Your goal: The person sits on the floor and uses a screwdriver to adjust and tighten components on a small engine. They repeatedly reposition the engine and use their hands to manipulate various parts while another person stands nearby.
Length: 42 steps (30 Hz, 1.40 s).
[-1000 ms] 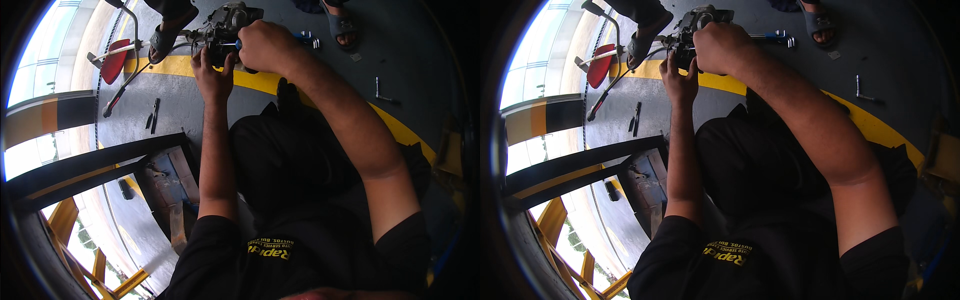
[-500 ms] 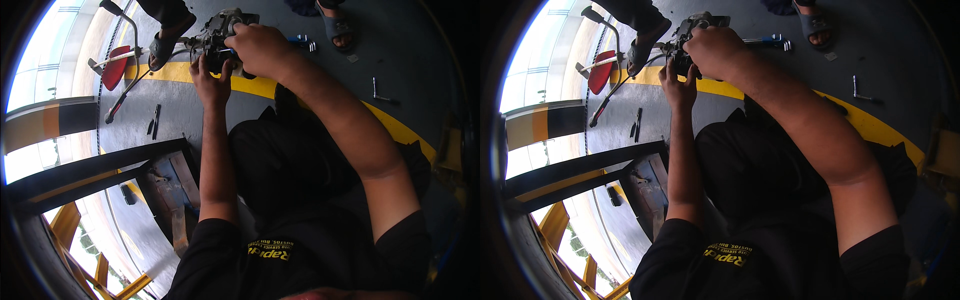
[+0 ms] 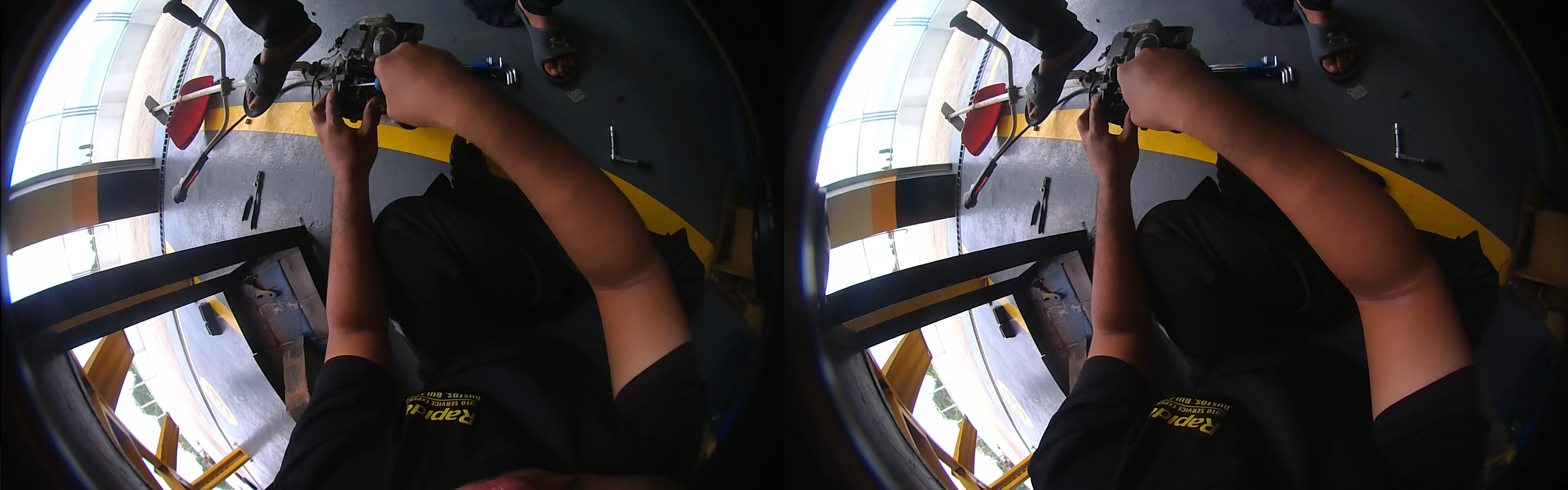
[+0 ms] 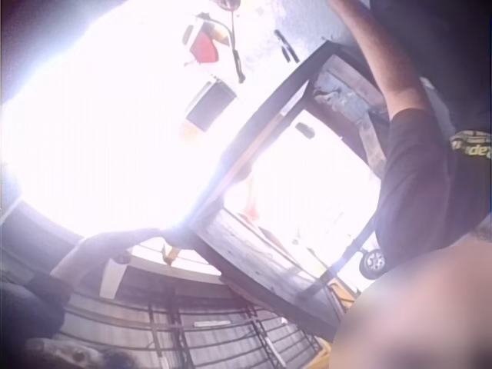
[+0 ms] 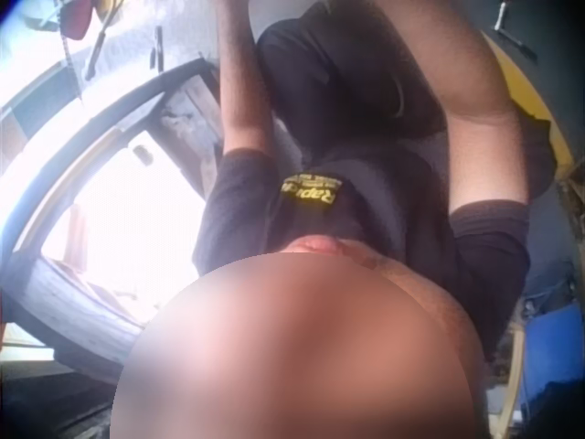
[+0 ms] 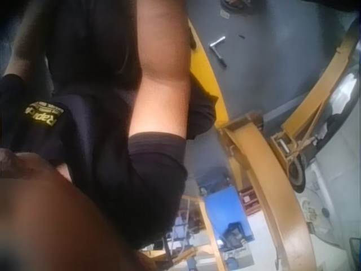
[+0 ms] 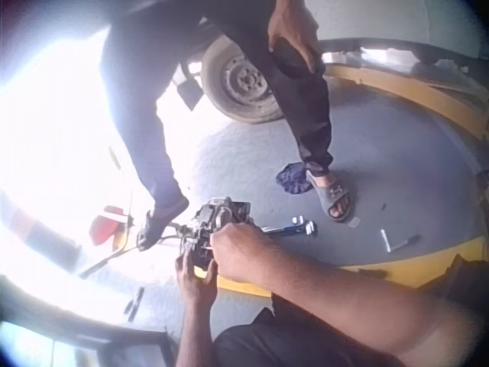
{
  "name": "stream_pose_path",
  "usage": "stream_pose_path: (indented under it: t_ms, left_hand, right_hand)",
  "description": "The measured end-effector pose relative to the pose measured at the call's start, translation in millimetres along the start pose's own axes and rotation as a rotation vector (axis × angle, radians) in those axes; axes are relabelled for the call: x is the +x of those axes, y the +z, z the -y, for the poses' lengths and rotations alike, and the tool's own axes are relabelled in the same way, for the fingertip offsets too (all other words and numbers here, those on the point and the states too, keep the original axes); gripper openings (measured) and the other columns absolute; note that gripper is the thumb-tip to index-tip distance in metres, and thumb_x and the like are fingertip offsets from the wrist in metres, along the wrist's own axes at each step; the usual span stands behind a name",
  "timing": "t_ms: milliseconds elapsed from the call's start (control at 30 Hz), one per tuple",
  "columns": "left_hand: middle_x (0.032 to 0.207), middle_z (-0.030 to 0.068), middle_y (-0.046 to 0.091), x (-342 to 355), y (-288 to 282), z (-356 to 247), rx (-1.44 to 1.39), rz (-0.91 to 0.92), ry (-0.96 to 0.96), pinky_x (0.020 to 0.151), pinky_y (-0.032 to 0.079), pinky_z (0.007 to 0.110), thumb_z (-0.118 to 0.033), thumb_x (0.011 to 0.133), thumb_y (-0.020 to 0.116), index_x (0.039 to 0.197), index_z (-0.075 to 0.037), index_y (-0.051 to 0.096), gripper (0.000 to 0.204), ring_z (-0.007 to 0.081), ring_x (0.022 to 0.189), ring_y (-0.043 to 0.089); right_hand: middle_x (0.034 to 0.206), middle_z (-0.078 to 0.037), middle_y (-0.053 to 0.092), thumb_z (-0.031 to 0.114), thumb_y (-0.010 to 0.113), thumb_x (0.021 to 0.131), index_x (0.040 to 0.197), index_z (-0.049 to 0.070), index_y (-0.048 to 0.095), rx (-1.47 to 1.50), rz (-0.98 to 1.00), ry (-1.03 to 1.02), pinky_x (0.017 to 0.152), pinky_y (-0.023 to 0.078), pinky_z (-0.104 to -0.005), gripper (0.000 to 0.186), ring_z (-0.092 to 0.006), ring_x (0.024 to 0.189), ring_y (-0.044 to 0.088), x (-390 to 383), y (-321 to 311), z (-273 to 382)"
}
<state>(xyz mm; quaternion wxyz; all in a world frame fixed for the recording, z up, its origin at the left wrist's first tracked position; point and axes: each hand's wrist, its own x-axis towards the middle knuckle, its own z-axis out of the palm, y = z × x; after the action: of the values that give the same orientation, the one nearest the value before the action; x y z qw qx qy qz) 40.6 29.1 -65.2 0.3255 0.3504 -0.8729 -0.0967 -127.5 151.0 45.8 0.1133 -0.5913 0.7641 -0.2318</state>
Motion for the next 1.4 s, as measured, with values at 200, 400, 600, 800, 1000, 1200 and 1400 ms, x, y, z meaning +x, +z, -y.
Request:
stream_pose_path:
  t_ms: [200,400,600,800,1000,1200,1400]
  left_hand:
    - [0.130,0.0233,0.054,1,0,-3,-0.027,-0.012,-0.011,0.105,0.050,0.047,-0.036,0.086,0.088,0.142,0.002,0.055,0.075,0.0414,0.123,0.058]
    - [0.131,0.0233,0.054,-2,0,-3,0.002,-0.025,-0.006,0.104,0.050,0.048,-0.036,0.087,0.087,0.141,0.002,0.055,0.074,0.0412,0.121,0.059]
    - [0.130,0.0235,0.054,-1,1,2,-0.026,-0.024,0.006,0.104,0.050,0.048,-0.035,0.088,0.087,0.141,0.001,0.055,0.071,0.0422,0.122,0.059]
    - [0.132,0.0239,0.052,-3,4,1,-0.008,-0.015,-0.040,0.108,0.047,0.050,-0.028,0.081,0.091,0.142,0.000,0.052,0.078,0.0428,0.125,0.055]
    - [0.131,0.0240,0.053,-2,6,0,-0.008,-0.022,-0.030,0.108,0.047,0.051,-0.021,0.075,0.094,0.144,-0.001,0.051,0.084,0.0443,0.125,0.054]
    - [0.129,0.0246,0.051,-2,4,-1,-0.044,-0.023,-0.010,0.108,0.046,0.052,-0.023,0.078,0.091,0.140,0.000,0.051,0.077,0.0445,0.124,0.055]
    - [0.129,0.0247,0.051,-2,3,-3,-0.045,-0.010,-0.032,0.107,0.047,0.051,-0.022,0.078,0.092,0.140,0.000,0.051,0.077,0.0443,0.123,0.055]
  right_hand:
    - [0.102,-0.022,0.077,0.012,0.073,0.082,0.103,0.000,0.078,-0.051,-0.123,-0.101,0.087,0.062,-0.0467,0.025,-0.0374,0.098,0.076,-3,4,-11]
    - [0.094,-0.021,0.078,0.015,0.074,0.081,0.101,0.003,0.079,0.059,0.027,0.084,0.086,0.062,-0.0473,0.024,-0.0376,0.091,0.077,-1,4,-2]
    - [0.095,-0.016,0.077,0.015,0.078,0.079,0.099,0.005,0.079,-0.104,-0.058,-0.039,0.084,0.063,-0.0466,0.022,-0.0345,0.092,0.078,-6,3,-3]
    - [0.101,-0.013,0.076,0.012,0.079,0.077,0.103,0.006,0.079,-0.141,-0.130,-0.083,0.086,0.063,-0.0464,0.026,-0.0336,0.095,0.077,-4,10,-4]
    - [0.100,-0.017,0.078,0.016,0.071,0.084,0.106,0.005,0.079,0.028,-0.010,0.117,0.089,0.062,-0.0448,0.026,-0.0334,0.095,0.078,0,5,1]
    - [0.106,-0.015,0.079,0.018,0.075,0.083,0.107,0.005,0.079,-0.096,-0.080,0.002,0.088,0.063,-0.0437,0.027,-0.0302,0.095,0.078,2,11,-6]
    - [0.106,-0.012,0.078,0.021,0.083,0.080,0.106,0.007,0.081,-0.235,-0.279,-0.184,0.086,0.064,-0.0424,0.030,-0.0263,0.095,0.079,-3,11,-5]
